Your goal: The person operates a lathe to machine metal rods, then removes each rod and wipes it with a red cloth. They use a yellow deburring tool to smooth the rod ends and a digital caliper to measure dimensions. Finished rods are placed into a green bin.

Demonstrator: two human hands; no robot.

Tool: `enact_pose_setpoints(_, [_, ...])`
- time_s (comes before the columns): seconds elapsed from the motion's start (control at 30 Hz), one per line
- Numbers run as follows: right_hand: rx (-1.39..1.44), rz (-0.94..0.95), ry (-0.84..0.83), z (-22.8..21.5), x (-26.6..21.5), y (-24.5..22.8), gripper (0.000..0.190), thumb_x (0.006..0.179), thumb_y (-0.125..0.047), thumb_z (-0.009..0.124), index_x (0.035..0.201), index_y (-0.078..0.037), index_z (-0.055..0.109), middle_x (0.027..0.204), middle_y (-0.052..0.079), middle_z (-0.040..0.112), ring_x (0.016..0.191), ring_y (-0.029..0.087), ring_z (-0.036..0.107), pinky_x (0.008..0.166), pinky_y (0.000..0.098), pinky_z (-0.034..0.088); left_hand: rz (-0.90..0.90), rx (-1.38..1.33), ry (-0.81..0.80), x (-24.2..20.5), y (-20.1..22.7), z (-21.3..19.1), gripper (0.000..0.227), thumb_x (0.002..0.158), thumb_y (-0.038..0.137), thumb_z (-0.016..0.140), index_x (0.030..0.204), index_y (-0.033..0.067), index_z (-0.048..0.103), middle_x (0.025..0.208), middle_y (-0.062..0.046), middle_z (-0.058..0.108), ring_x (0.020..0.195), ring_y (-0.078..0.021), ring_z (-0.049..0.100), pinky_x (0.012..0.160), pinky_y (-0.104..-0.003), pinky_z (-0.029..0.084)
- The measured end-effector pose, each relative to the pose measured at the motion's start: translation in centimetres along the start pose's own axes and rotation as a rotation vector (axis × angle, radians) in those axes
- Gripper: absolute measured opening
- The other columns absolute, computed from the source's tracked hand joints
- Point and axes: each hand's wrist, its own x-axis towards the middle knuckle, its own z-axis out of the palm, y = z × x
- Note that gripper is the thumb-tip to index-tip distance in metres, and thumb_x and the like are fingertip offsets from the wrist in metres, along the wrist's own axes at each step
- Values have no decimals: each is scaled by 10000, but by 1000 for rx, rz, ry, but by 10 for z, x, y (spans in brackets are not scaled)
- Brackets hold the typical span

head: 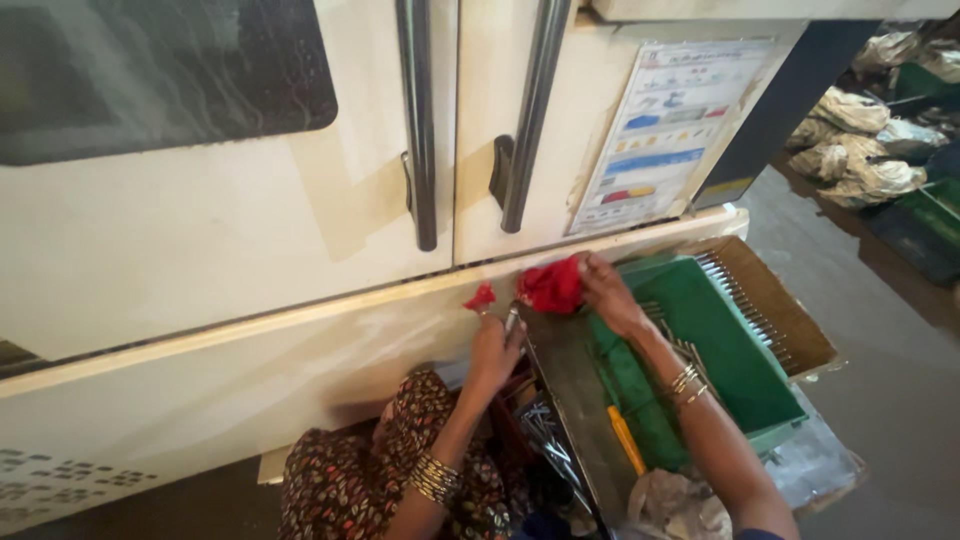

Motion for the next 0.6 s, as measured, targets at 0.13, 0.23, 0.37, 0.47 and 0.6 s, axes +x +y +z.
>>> enact_pose_setpoints(0.13, [-362, -355, -471, 51, -14, -19, 219, 1136, -220, 508, 1258, -61, 597, 1218, 21, 611, 1201, 91, 556, 1020, 251, 447, 168, -110, -10, 8, -4, 30, 512, 867, 166, 723, 1260, -76, 502, 1076, -321, 627, 948, -497, 645, 794, -521, 513])
enact_pose_setpoints(0.23, [-90, 56, -358, 70, -22, -41, 296, 1070, -211, 571, 1333, -79, 605, 1143, 0, 668, 985, 89, 604, 822, 257, 511, 391, -133, 61, 14, -16, 41, 490, 882, 103, 710, 1335, -15, 563, 1229, -304, 624, 1087, -476, 643, 922, -500, 507])
enact_pose_setpoints(0.37, [-86, 73, -376, 74, -26, -58, 406, 1006, -170, 621, 1403, -95, 591, 1294, 5, 671, 1117, 93, 612, 907, 284, 526, 164, -219, -88, 19, -48, 53, 502, 887, 214, 796, 1264, -12, 552, 1158, -267, 669, 1054, -421, 680, 926, -482, 518])
enact_pose_setpoints(0.47, [-38, -13, -286, 74, -25, -60, 357, 988, -113, 677, 1338, -42, 660, 1250, 64, 723, 1141, 142, 650, 961, 316, 535, -43, -124, -121, 18, -72, 55, 691, 844, 282, 845, 1280, -45, 420, 1130, -274, 649, 1046, -404, 679, 896, -465, 530])
enact_pose_setpoints(0.6, [-119, -56, -315, 70, -26, -67, 312, 998, -93, 646, 1302, -42, 695, 1273, 35, 727, 1203, 142, 640, 1052, 308, 492, -26, -77, -108, 13, -83, 51, 612, 856, 233, 848, 1296, -7, 496, 1181, -286, 639, 1086, -416, 676, 924, -465, 535])
